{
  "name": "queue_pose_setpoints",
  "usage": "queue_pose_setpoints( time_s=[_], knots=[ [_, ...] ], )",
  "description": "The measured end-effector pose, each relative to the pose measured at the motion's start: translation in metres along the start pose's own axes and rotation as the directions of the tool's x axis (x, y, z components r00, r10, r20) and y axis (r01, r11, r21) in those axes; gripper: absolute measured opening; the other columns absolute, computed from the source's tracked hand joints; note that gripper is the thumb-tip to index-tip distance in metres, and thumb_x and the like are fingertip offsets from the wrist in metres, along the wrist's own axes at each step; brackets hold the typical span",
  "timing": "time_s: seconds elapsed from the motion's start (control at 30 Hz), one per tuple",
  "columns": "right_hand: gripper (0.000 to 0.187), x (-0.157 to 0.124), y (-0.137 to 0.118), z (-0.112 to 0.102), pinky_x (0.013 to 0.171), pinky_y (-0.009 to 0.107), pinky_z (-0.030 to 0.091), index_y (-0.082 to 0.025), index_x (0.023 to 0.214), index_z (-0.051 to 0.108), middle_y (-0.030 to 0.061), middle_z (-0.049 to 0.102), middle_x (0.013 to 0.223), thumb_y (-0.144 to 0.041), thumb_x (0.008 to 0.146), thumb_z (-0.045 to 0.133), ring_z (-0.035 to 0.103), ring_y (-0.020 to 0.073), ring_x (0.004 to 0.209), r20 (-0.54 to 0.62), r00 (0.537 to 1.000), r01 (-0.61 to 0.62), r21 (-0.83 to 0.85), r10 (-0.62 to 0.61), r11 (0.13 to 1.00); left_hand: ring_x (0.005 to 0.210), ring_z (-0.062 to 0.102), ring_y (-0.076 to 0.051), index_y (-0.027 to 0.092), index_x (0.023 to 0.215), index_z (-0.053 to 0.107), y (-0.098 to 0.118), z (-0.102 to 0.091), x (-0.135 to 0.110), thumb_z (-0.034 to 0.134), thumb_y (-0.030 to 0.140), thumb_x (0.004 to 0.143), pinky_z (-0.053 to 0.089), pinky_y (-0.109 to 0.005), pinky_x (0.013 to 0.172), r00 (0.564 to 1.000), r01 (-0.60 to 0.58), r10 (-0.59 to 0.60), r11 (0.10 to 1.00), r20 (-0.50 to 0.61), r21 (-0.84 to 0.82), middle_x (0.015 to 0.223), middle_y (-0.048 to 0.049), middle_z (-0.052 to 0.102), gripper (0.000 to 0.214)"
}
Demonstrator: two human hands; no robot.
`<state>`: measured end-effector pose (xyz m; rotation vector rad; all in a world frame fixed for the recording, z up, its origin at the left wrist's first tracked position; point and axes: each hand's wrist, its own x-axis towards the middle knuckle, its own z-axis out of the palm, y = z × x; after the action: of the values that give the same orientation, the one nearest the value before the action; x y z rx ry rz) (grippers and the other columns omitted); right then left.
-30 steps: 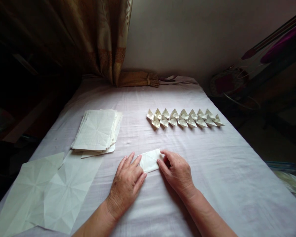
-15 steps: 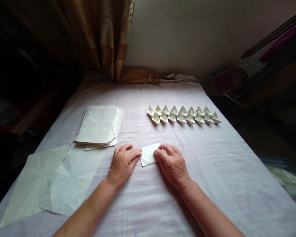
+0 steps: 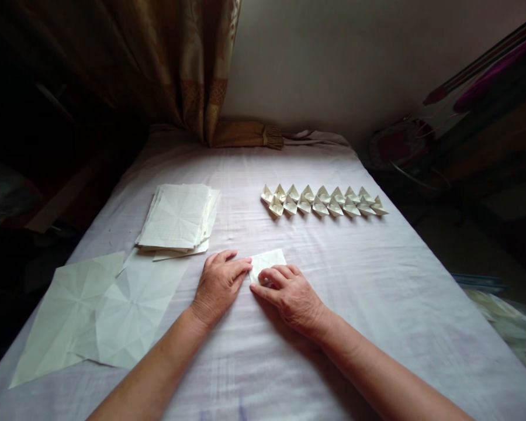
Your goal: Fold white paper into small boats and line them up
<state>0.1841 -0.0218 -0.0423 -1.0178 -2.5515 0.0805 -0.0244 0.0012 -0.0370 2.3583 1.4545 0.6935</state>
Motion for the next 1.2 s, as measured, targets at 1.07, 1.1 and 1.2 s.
queue_pose_setpoints(
  time_s=[1.07, 1.1, 1.2],
  knots=[
    [0.032, -0.042, -0.009, -0.017, 0.092, 0.040, 0.034, -0.016, 0.116, 0.066, 0.0115, 0.067, 0.115, -0.014, 0.091, 0.046, 0.056, 0.0249, 0.102, -0.141, 0.865, -0.501, -0.186, 0.481, 0.845, 0.120, 0.057, -0.031, 0.026, 0.104, 0.071, 0.012, -0.005, -0.005, 0.070, 0.032, 0.079, 0.042, -0.051, 0.104, 0.999, 0.005, -0.008, 0.996, 0.037, 0.084, 0.118, -0.0022, 0.071, 0.026],
    [0.032, -0.041, -0.009, -0.016, 0.094, 0.040, 0.034, -0.015, 0.117, 0.065, 0.0123, 0.066, 0.118, -0.016, 0.092, 0.045, 0.056, 0.0252, 0.105, -0.165, 0.860, -0.508, -0.174, 0.483, 0.844, 0.120, 0.057, -0.031, 0.026, 0.104, 0.070, 0.012, -0.005, -0.005, 0.070, 0.032, 0.079, 0.042, -0.051, 0.104, 0.999, 0.008, -0.012, 0.996, 0.038, 0.085, 0.118, -0.0023, 0.071, 0.026],
    [0.039, -0.035, -0.017, -0.013, 0.105, 0.043, 0.030, -0.012, 0.130, 0.057, 0.0140, 0.058, 0.135, -0.021, 0.095, 0.042, 0.048, 0.0267, 0.125, -0.200, 0.868, -0.485, -0.138, 0.455, 0.864, 0.120, 0.056, -0.031, 0.025, 0.106, 0.070, 0.013, -0.004, -0.006, 0.069, 0.032, 0.080, 0.042, -0.051, 0.104, 0.999, 0.008, -0.011, 0.997, 0.036, 0.082, 0.118, -0.0029, 0.071, 0.027]
  ],
)
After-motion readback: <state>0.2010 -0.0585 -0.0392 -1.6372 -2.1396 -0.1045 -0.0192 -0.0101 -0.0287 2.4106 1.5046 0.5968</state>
